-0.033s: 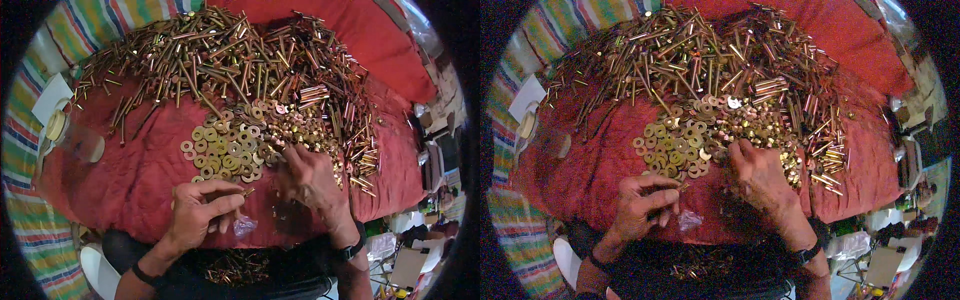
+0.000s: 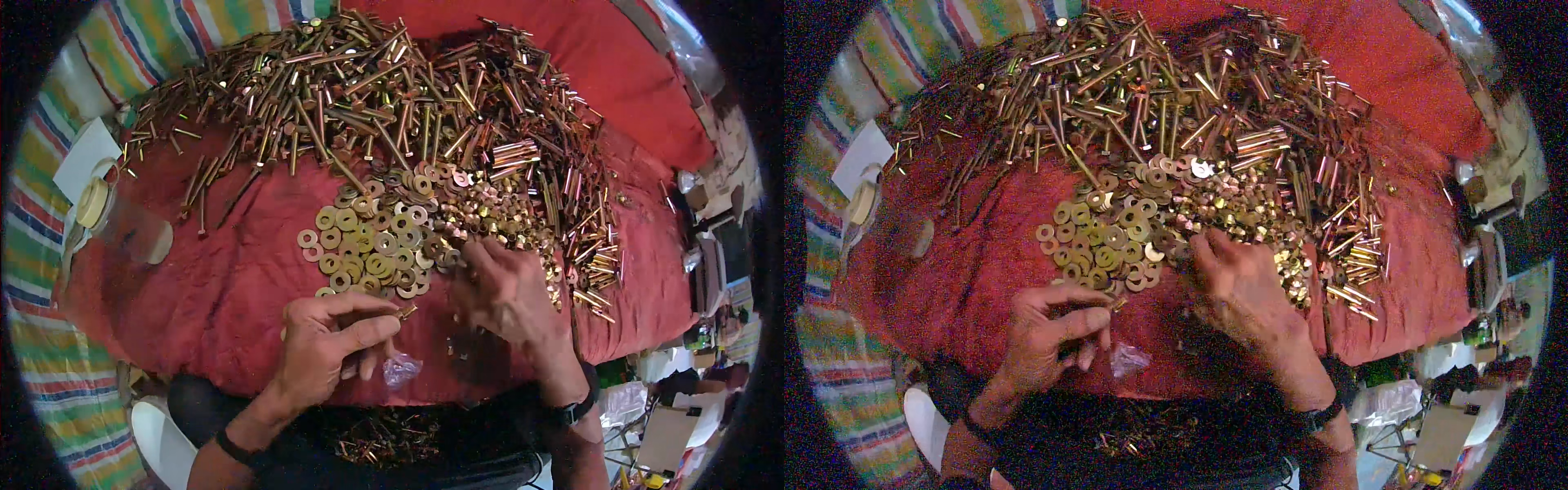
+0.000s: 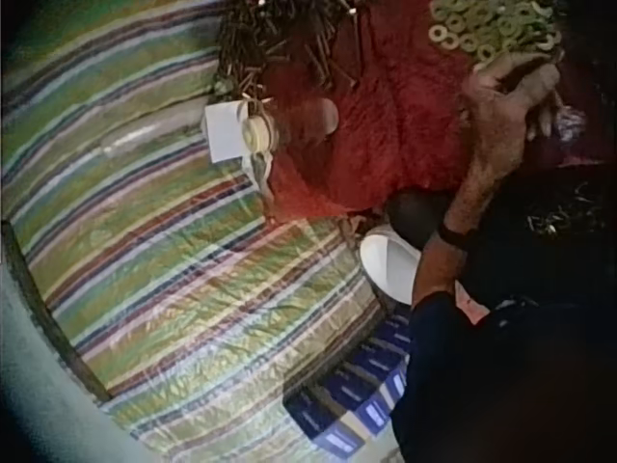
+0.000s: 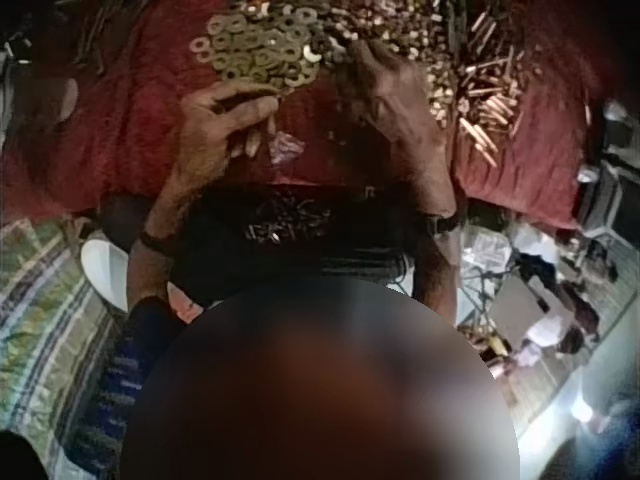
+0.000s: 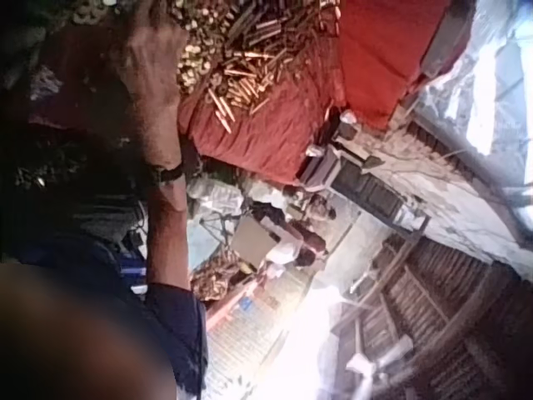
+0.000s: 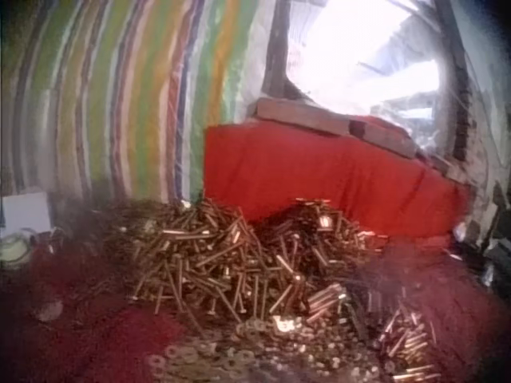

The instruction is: The person sits on the floor and assembles metal fasteners by hand, inserting small cylindrical pieces into longer rods and stacking them. They also use a metal tube to sort and move piles of fasteners on a red cloth-covered table.

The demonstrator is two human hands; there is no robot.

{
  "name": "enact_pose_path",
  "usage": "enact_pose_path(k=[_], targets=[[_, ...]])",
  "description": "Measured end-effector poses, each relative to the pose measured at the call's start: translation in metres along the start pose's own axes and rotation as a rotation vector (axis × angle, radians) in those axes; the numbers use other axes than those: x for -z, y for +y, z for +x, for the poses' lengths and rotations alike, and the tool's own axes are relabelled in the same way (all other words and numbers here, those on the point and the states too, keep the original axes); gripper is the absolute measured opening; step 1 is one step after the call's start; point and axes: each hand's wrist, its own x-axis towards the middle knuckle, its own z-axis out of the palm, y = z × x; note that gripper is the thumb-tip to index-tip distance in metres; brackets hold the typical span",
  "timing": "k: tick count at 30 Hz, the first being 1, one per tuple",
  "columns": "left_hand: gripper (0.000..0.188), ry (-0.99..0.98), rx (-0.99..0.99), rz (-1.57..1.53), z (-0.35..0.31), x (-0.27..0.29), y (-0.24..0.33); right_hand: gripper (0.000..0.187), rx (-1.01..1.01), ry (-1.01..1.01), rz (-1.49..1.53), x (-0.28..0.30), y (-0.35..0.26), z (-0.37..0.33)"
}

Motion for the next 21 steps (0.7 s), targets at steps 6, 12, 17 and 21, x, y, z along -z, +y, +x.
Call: enact_pose_path(k=[6, 12, 17, 21], targets=[[0.021, -0.022, 0.009, -0.030, 0.000, 0.008, -0.002, 0.033, -0.274, 0.122, 1.057, 0.027, -0.033, -0.001], [0.025, -0.142, 0.113, -0.061, -0.003, 0.014, 0.001, 0.029, -0.027, 0.140, 0.856, 0.034, -0.047, -0.004], [0.026, -0.236, 0.195, -0.118, -0.002, 0.018, 0.000, 0.031, 0.065, 0.101, 0.817, 0.032, -0.048, -0.006], [0.024, -0.305, 0.352, -0.292, 0.001, 0.021, -0.002, 0.028, 0.111, 0.108, 0.761, 0.031, -0.046, -0.008]])
